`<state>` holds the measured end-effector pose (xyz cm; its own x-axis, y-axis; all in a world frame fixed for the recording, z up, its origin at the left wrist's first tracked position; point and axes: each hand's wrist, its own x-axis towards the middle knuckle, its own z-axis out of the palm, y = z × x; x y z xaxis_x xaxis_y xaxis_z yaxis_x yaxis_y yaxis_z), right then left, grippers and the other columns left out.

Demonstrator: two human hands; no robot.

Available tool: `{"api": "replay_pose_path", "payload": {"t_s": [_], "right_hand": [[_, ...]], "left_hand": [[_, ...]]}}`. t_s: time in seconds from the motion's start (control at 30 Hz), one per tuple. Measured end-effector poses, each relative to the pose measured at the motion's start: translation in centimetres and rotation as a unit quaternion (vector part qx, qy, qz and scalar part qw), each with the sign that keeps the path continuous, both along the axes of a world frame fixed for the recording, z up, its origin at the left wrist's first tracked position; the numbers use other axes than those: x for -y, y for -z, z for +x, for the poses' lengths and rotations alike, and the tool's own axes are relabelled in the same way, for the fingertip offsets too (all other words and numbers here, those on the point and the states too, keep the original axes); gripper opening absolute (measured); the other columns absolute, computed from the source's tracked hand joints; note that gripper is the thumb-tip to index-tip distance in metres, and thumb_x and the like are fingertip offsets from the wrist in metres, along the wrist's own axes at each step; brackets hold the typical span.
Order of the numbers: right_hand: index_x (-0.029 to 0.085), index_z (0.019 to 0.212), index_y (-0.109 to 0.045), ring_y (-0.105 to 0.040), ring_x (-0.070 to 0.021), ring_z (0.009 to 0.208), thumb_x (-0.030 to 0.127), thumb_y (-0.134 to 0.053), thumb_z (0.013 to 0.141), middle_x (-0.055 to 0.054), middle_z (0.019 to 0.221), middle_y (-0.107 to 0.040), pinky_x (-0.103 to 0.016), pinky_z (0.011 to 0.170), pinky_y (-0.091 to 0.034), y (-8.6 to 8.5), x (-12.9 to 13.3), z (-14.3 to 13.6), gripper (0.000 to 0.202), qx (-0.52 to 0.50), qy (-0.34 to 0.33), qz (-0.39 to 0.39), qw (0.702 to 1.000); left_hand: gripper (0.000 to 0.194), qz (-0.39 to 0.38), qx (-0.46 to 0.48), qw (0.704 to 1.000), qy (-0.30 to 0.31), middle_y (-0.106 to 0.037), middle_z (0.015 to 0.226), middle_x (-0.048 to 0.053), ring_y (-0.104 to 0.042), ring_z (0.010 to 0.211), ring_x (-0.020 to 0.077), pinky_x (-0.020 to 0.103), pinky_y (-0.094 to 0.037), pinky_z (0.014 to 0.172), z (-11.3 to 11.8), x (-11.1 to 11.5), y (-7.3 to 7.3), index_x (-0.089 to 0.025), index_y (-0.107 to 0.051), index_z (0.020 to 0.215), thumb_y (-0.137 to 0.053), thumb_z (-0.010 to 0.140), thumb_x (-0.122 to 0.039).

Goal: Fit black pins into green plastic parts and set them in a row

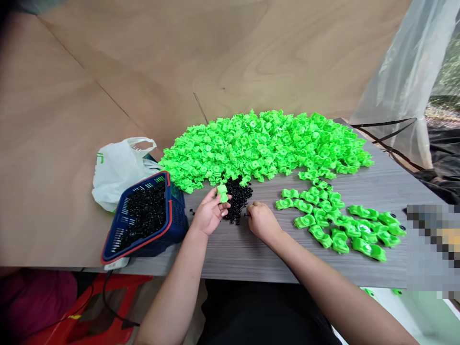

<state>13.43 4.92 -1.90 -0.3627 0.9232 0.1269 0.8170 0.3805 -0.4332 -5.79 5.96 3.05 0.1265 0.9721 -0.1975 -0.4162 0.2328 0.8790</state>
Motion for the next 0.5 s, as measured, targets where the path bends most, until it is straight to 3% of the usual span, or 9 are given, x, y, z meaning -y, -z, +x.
{"api": "replay_pose_path", "payload": {"t_s": [0.17, 0.27, 0.33, 0.5], "right_hand": [[0.019, 0.079, -0.064, -0.057, -0.0174, 0.069, 0.017, -0.057, 0.081, -0.003, 0.073, -0.065, -0.026, 0.063, -0.036, -0.8, -0.6, 2.0, 0.007, -0.110, 0.013, -0.056, 0.992], [0.020, 0.076, -0.062, -0.053, -0.0152, 0.060, 0.029, -0.063, 0.082, 0.000, 0.065, -0.061, -0.026, 0.057, -0.036, -1.5, -0.8, 3.0, 0.011, -0.261, 0.001, -0.135, 0.956], [0.019, 0.079, -0.062, -0.052, -0.0143, 0.060, 0.035, -0.064, 0.084, 0.001, 0.065, -0.060, -0.026, 0.057, -0.039, -2.1, -0.6, 3.0, 0.017, -0.391, -0.003, -0.178, 0.903], [0.019, 0.087, -0.063, -0.056, -0.0126, 0.066, 0.039, -0.073, 0.080, 0.001, 0.073, -0.062, -0.026, 0.064, -0.045, -3.0, 0.7, 1.2, 0.023, -0.653, 0.012, -0.240, 0.719]], "left_hand": [[0.061, -0.022, 0.075, 0.995, 0.063, -0.063, 0.084, 0.003, -0.065, 0.075, 0.0130, 0.019, -0.039, 0.055, 0.7, 1.9, -0.9, -0.025, -0.053, 0.136, -0.075, 0.078, -0.021], [0.059, -0.017, 0.058, 0.996, 0.065, -0.062, 0.079, 0.003, -0.062, 0.071, 0.0106, 0.018, -0.036, 0.052, 1.3, 2.3, -0.5, -0.020, -0.059, 0.131, -0.076, 0.075, -0.017], [0.054, -0.012, 0.030, 0.998, 0.050, -0.064, 0.080, 0.004, -0.061, 0.070, 0.0100, 0.018, -0.036, 0.054, 2.1, 2.5, 0.1, -0.015, -0.064, 0.125, -0.078, 0.073, -0.015], [0.053, 0.013, -0.023, 1.000, -0.014, -0.070, 0.098, 0.008, -0.064, 0.081, 0.0140, 0.024, -0.045, 0.067, 4.3, 3.0, 1.1, -0.016, -0.068, 0.119, -0.082, 0.067, -0.017]]}}
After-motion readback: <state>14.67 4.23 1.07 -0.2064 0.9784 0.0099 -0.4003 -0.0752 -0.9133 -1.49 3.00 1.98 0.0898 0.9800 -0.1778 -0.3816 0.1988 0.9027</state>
